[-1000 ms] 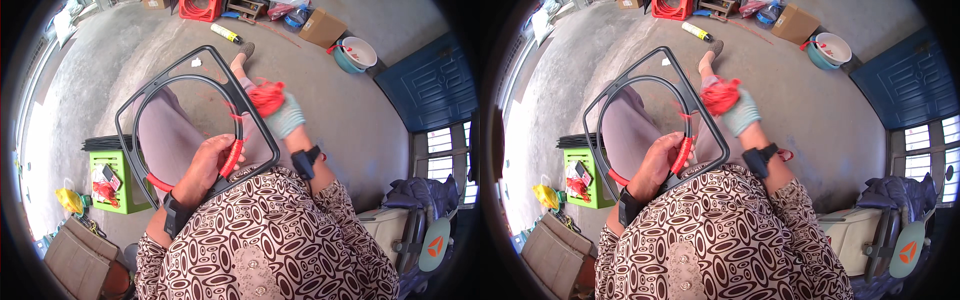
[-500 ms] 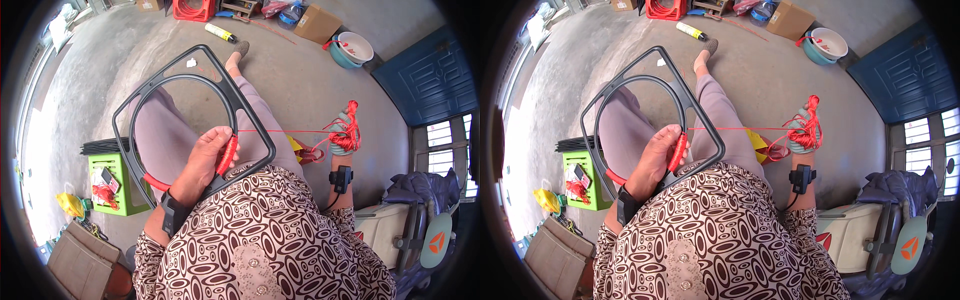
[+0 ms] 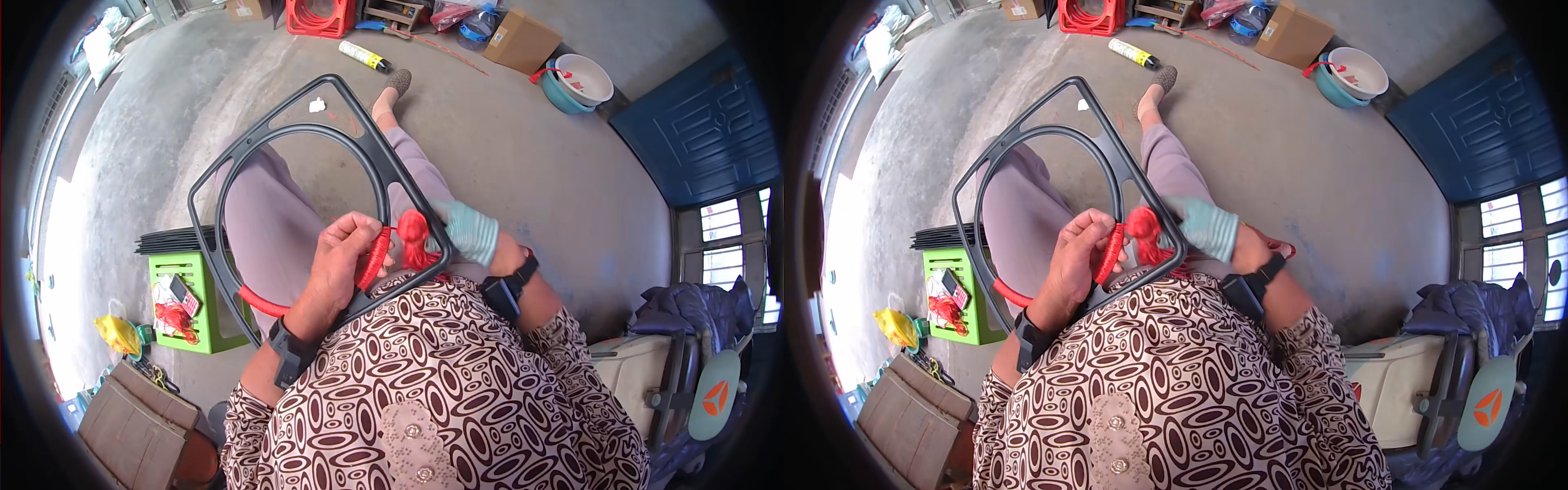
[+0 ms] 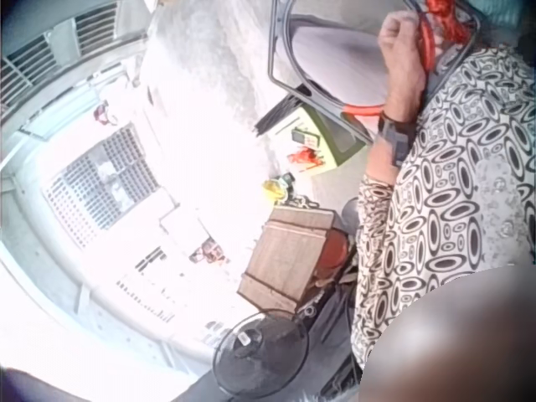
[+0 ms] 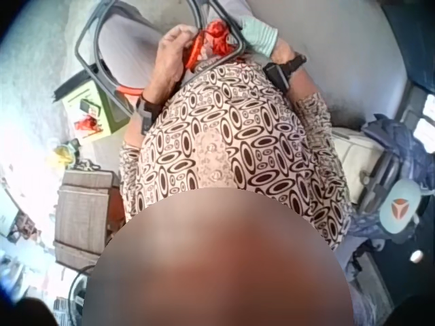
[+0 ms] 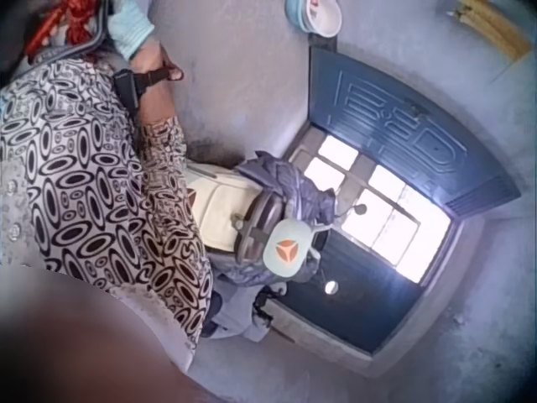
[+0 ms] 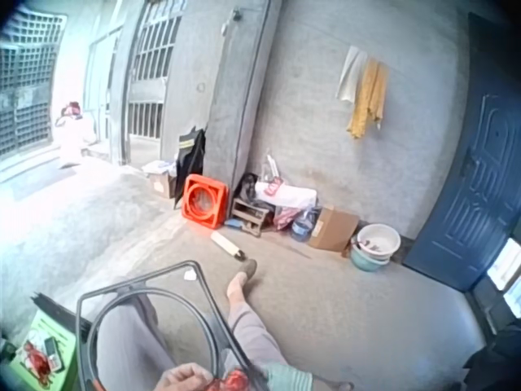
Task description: Tying red plastic twine onto a black furniture frame component.
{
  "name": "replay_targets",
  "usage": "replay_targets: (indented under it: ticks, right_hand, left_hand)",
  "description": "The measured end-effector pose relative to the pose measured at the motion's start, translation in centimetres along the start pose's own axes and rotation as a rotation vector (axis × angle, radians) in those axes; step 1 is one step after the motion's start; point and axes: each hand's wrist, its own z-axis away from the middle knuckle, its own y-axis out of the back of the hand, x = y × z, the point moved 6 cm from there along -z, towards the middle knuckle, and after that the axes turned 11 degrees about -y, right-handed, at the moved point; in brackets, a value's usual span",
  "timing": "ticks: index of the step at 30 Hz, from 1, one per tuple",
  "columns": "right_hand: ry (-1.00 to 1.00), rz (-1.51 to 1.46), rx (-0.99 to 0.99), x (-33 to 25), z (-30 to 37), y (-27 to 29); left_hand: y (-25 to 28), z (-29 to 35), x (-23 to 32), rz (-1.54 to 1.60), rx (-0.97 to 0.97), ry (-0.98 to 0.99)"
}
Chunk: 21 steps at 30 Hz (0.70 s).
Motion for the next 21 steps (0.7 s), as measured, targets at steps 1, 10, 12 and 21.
replay_targets:
  ticks: [1, 10, 12, 21]
  right_hand:
    - [0.1, -0.369, -0.076, -1.1, -0.7, -0.5]
    - [0.282, -0.7, -0.264, -0.3, -5.3, -1.6]
    - [0.189, -0.804, -0.125, 1.7, -5.7, -0.9]
    - [0.104, -1.328, -0.076, 0.9, -8.2, -0.3]
  left_hand:
    - [-0.1, 0.0, 0.3, -0.011, -0.016, -0.037]
    - [-0.5, 0.3, 0.5, -0.13, -0.024, -0.086]
    - [-0.7, 0.2, 0.2, 0.028, 0.005, -0.018]
    - [0.3, -0.2, -1.1, 0.103, 0.057, 0.196]
